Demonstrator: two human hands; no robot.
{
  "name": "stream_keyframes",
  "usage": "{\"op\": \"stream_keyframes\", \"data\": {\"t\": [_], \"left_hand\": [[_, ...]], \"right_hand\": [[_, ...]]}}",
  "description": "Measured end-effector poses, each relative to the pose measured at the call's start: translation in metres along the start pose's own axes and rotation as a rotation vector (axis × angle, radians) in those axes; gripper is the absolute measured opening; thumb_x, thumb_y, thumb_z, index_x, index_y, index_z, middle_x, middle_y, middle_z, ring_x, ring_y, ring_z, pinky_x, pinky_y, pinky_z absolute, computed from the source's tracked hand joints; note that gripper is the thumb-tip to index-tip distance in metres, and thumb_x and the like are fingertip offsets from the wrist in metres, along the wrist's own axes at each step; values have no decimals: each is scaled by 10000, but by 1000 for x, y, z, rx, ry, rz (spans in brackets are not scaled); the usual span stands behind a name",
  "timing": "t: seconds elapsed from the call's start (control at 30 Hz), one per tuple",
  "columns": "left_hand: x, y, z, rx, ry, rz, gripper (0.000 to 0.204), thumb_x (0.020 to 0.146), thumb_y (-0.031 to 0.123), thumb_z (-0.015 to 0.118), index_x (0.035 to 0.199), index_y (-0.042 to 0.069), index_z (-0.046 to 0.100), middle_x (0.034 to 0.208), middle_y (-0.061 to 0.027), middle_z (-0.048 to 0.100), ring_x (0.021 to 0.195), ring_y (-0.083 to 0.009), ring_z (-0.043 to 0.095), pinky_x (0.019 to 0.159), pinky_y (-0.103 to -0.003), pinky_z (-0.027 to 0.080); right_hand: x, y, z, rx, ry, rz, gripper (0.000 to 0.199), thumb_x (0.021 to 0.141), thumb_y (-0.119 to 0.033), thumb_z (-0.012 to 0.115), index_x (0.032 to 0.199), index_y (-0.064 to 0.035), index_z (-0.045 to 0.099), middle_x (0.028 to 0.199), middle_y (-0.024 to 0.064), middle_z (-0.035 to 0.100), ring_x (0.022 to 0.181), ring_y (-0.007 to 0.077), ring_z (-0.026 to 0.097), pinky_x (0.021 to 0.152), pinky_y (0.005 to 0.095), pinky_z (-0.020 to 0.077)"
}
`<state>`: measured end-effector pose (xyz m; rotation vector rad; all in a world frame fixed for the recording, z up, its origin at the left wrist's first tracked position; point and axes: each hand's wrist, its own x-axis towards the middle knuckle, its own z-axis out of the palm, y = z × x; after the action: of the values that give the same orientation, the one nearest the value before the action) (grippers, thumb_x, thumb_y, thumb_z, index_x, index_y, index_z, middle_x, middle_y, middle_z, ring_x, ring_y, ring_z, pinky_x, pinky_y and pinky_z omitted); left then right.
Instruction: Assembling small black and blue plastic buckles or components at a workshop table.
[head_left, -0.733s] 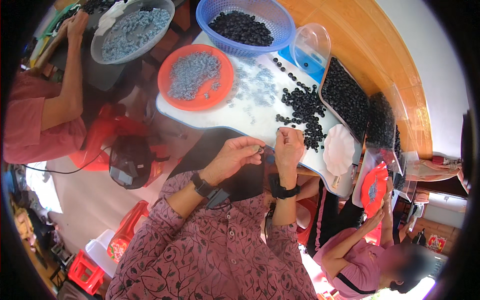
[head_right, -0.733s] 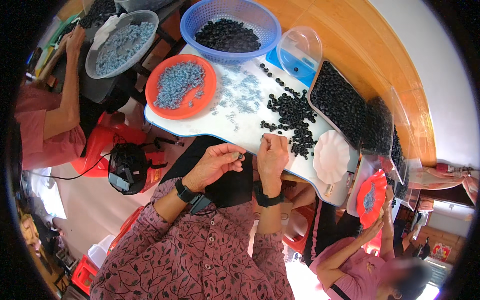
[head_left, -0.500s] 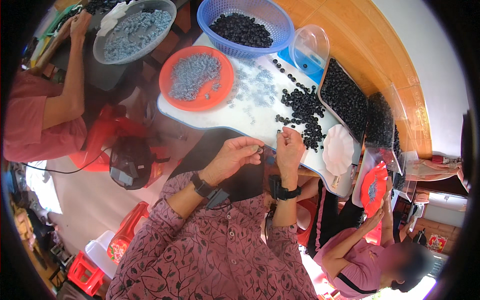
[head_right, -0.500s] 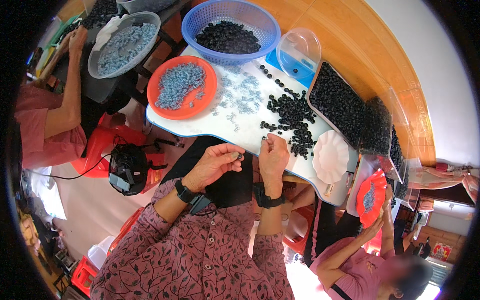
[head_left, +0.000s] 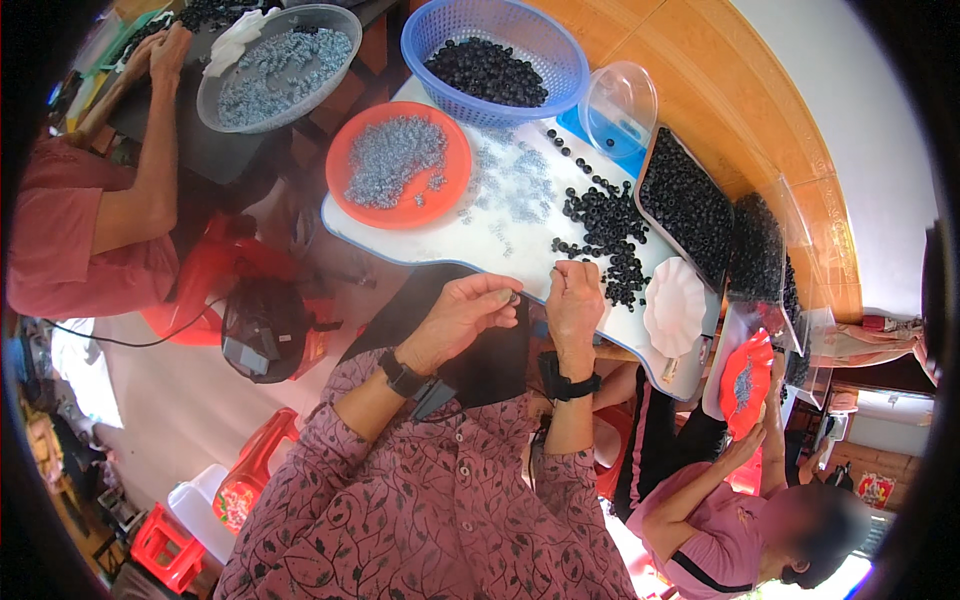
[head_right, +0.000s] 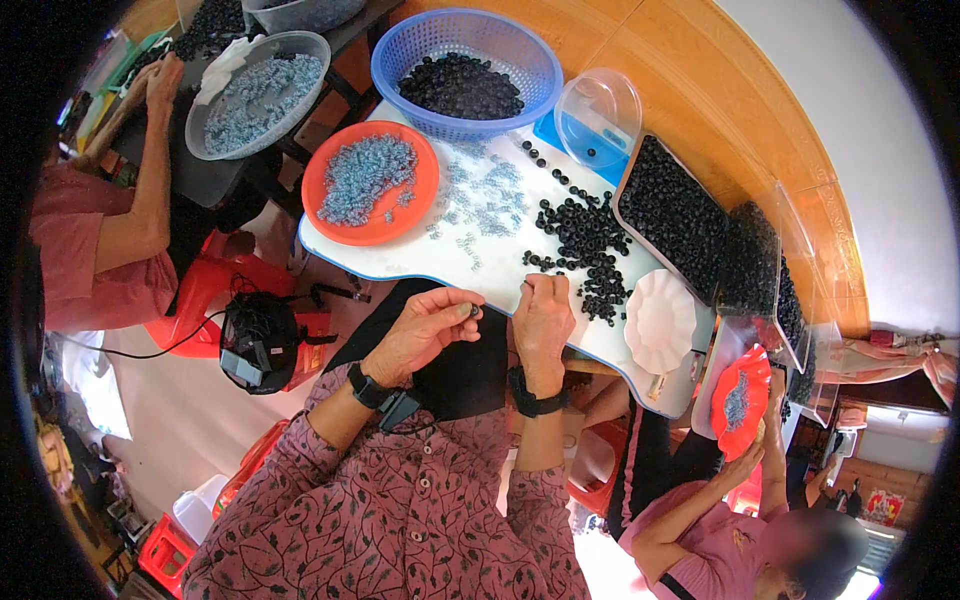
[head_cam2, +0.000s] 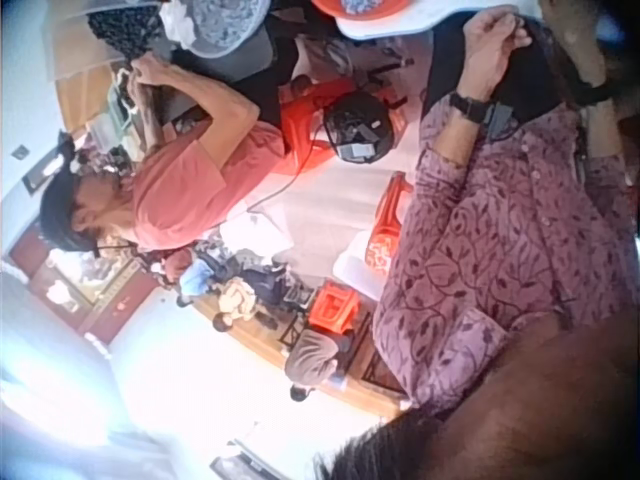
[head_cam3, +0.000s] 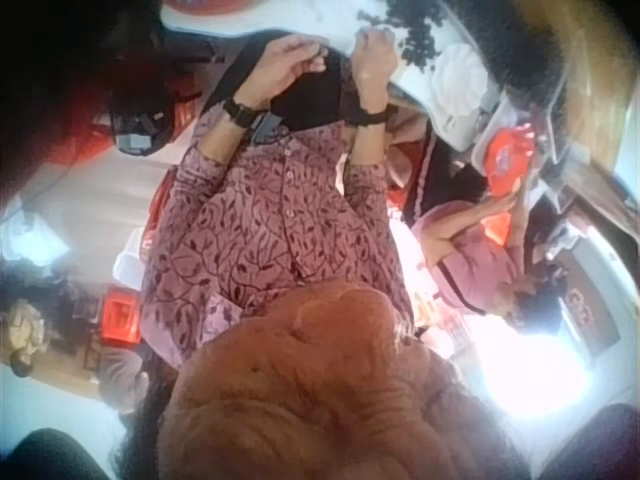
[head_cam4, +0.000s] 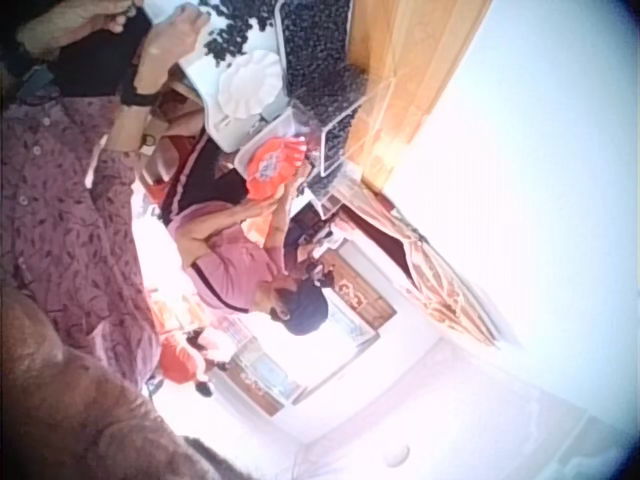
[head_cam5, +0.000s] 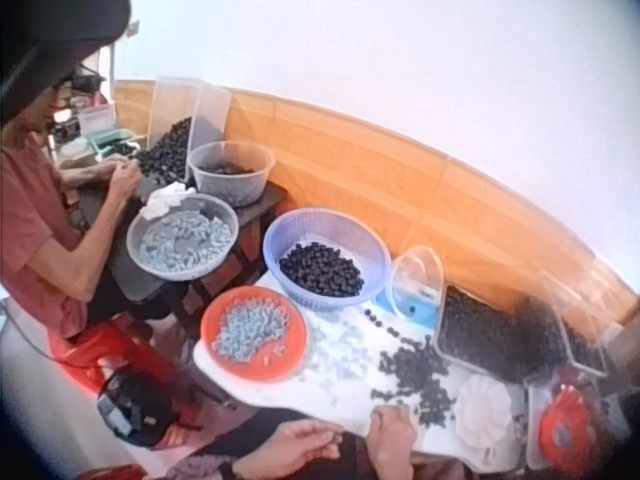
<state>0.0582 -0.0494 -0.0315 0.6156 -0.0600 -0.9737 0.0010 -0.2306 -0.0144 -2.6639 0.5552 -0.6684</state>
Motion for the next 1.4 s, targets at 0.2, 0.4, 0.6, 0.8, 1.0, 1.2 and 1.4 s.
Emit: {"op": "stream_keyframes", "data": {"t": [0.2, 0.4, 0.6, 0.8, 1.0, 1.2, 1.4], "left_hand": [[1, 4, 8, 30, 34, 6, 236, 971, 112, 583, 1167, -10, 629, 999, -76, 659, 838, -128, 641, 801, -294, 559], [2, 2, 12, 20, 31, -5, 243, 970, 114, 585, 1174, -10, 627, 999, -77, 661, 834, -125, 644, 795, -291, 563], [5, 4, 29, -16, 25, -25, 247, 967, 106, 586, 1177, -18, 624, 992, -80, 669, 833, -122, 649, 790, -291, 567], [11, 6, 49, -68, -65, -7, 248, 970, 115, 583, 1176, -17, 627, 993, -87, 679, 837, -131, 658, 790, -293, 569], [8, 8, 58, -65, -75, -7, 277, 970, 115, 581, 1208, -24, 616, 1016, -99, 686, 843, -147, 673, 798, -298, 572], [7, 7, 59, -77, -77, 38, 287, 970, 113, 579, 1220, -23, 613, 1003, -100, 690, 850, -154, 681, 803, -303, 575], [5, 7, 64, -29, -27, 53, 263, 963, 93, 586, 1194, -27, 628, 997, -96, 685, 847, -149, 673, 795, -300, 574]], "right_hand": [[-4, 2, 6, -76, -45, -8, 98, 865, -48, 591, 956, -67, 624, 919, 124, 564, 781, 343, 621, 654, 430, 504], [-9, 4, -2, 14, 25, -37, 153, 880, -30, 587, 1024, -29, 637, 930, 124, 584, 762, 306, 619, 659, 387, 516], [-20, -11, -40, 995, -136, 510, 190, 935, -103, 638, 1085, 13, 649, 824, 22, 649, 690, 58, 570, 636, 194, 456], [-26, -17, -56, 1385, -2, 516, 190, 892, -50, 680, 1065, 25, 654, 859, 40, 656, 710, 95, 591, 643, 211, 458], [-29, -18, -57, 1430, 30, 434, 155, 857, 4, 696, 1007, 35, 670, 989, 48, 608, 795, 108, 568, 711, 232, 471], [-31, -25, -57, 1360, 51, 382, 148, 829, 47, 703, 975, 29, 682, 1013, 51, 591, 887, 126, 554, 798, 246, 455], [-29, -37, -54, 1277, 71, 321, 153, 812, 72, 702, 958, 32, 682, 1006, 56, 594, 926, 134, 566, 843, 249, 456]]}}
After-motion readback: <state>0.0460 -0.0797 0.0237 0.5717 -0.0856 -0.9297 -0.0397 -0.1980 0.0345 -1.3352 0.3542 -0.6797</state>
